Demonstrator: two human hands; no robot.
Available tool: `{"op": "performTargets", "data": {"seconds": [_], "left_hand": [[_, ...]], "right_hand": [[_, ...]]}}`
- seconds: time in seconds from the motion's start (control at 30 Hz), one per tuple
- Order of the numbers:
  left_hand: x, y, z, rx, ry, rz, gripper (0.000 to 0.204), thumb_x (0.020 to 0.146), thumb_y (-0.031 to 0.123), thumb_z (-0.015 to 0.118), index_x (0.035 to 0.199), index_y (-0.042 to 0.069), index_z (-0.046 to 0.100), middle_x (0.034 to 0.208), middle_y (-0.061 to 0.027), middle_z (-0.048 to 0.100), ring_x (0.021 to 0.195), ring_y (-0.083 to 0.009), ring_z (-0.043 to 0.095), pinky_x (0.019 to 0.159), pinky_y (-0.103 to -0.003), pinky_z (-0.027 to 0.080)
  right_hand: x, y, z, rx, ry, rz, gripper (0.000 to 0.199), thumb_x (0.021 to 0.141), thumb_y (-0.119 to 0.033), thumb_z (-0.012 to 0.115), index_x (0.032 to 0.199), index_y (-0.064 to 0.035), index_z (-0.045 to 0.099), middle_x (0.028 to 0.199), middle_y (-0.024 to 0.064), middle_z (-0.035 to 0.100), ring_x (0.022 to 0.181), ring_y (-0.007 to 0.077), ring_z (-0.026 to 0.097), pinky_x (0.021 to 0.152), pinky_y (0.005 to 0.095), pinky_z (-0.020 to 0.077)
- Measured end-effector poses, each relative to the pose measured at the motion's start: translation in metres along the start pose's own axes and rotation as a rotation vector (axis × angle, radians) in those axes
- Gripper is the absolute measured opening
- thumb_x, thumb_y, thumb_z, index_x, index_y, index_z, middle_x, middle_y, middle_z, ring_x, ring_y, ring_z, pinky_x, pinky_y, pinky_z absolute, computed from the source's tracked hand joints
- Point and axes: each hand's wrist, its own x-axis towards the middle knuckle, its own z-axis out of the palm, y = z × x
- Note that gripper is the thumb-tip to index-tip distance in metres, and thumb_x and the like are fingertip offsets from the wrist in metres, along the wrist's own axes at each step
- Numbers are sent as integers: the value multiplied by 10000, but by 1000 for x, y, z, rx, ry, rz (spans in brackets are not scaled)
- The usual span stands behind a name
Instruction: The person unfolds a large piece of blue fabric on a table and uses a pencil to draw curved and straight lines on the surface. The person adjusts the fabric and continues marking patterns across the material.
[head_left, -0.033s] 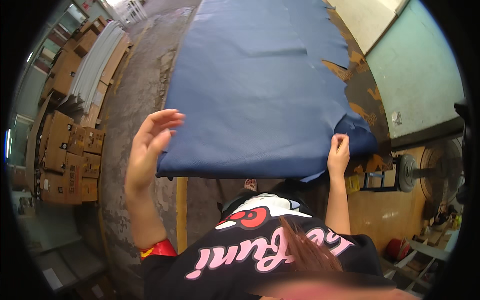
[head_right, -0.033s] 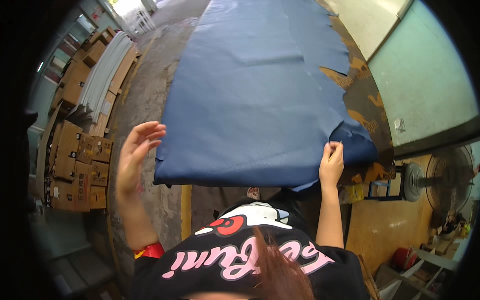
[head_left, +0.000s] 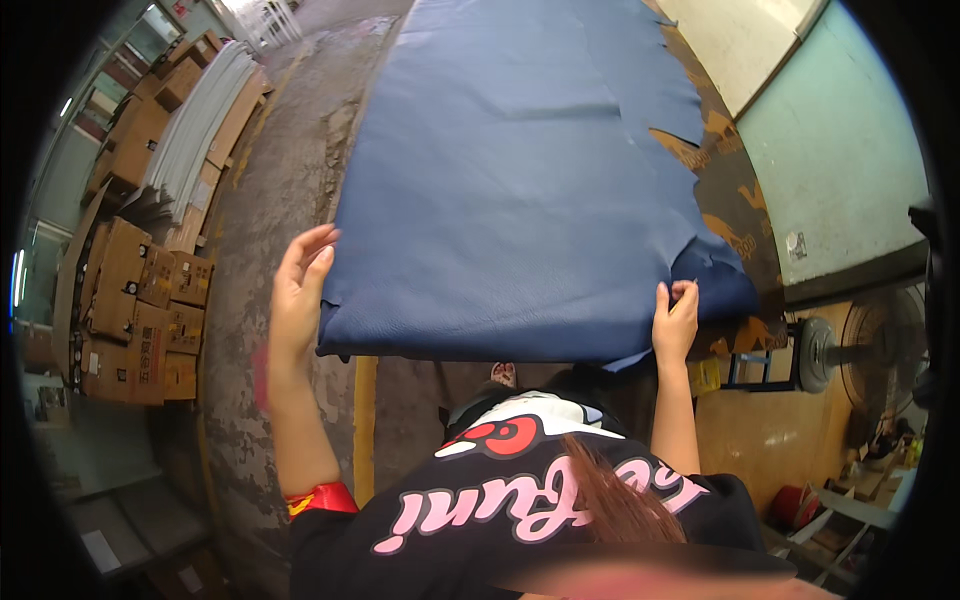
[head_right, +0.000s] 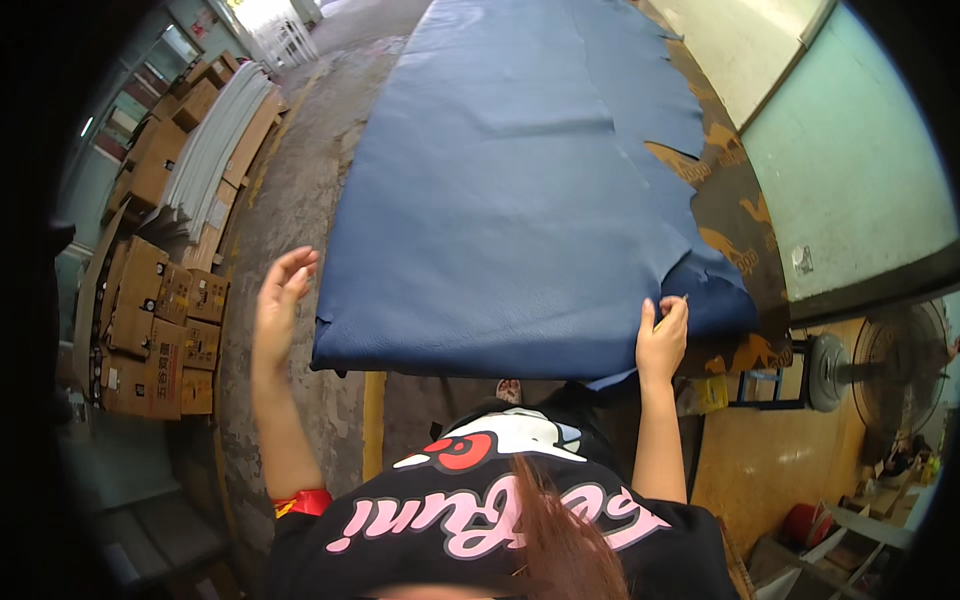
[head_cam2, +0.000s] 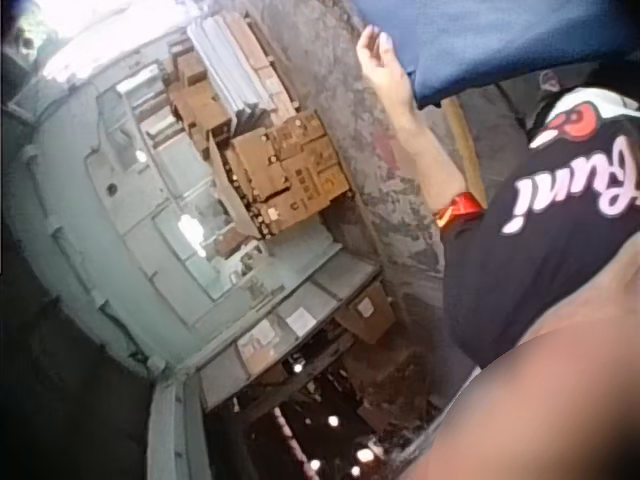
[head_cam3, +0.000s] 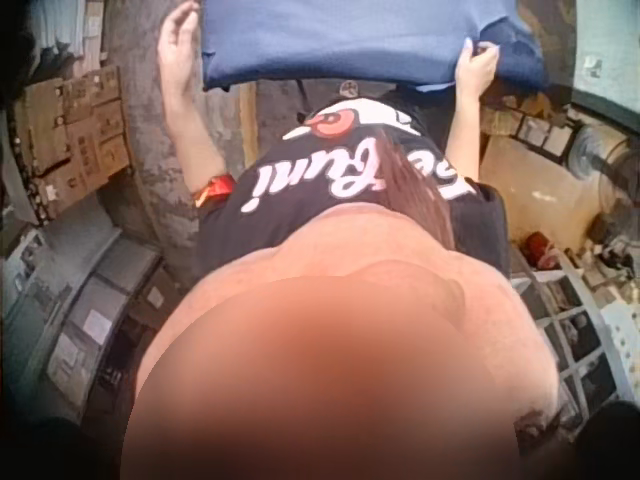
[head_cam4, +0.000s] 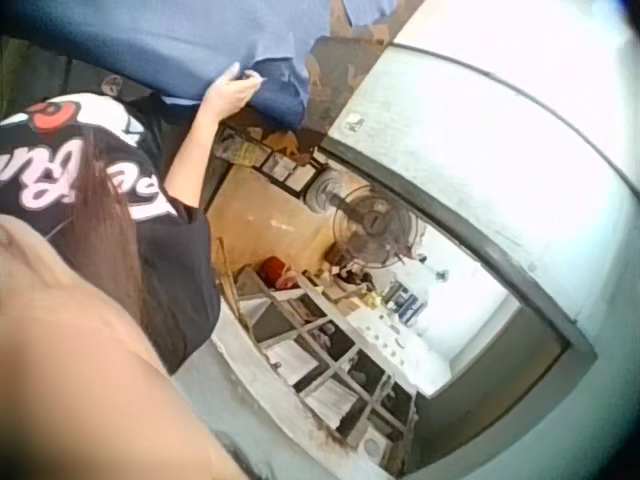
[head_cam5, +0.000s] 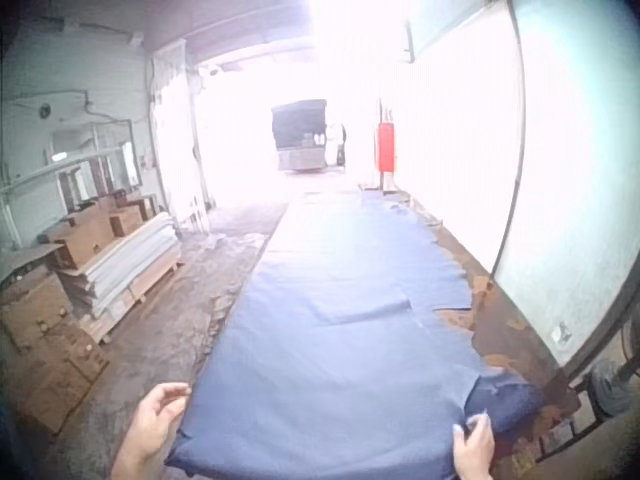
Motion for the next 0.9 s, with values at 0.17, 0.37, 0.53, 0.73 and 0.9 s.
{"op": "performTargets", "data": {"seconds": [0.17, 0.37, 0.53, 0.73, 0.9], "left_hand": [[21, -177, -28, 480, 275, -621, 643, 926, 481, 620, 1293, -42, 554, 1210, -221, 642, 1123, -318, 622, 980, -392, 467], [12, -191, 21, 1084, 439, -331, 545, 914, 460, 611, 1340, 124, 567, 1414, -136, 517, 1374, -347, 380, 1131, -494, 270], [32, -170, 33, 871, 471, -193, 493, 907, 462, 623, 1283, 144, 610, 1420, -117, 516, 1373, -331, 382, 1133, -501, 254], [36, -162, 71, 776, 374, -147, 536, 891, 450, 647, 1280, 84, 605, 1388, -160, 534, 1313, -323, 464, 1086, -426, 356], [1, -144, 113, 823, 169, -89, 599, 871, 400, 677, 1360, 87, 528, 1439, -150, 490, 1380, -342, 381, 1130, -473, 275]], "right_hand": [[2, 15, 7, -174, 3, 69, 268, 892, -174, 653, 980, -55, 428, 954, 127, 508, 870, 386, 592, 746, 476, 472], [30, 24, 1, 74, 38, -49, 207, 900, -63, 617, 889, -10, 417, 854, 155, 478, 764, 381, 520, 710, 446, 439], [59, 54, -51, 167, 95, -137, 242, 888, -61, 648, 801, -10, 428, 749, 123, 463, 679, 288, 478, 669, 391, 416], [100, 169, -115, -90, 157, -124, 292, 937, -175, 653, 822, -13, 439, 730, 93, 443, 648, 241, 437, 623, 362, 406], [134, 260, -130, -488, 182, 94, 279, 910, -274, 686, 1004, -52, 547, 882, 96, 607, 782, 274, 616, 697, 399, 492]]}}
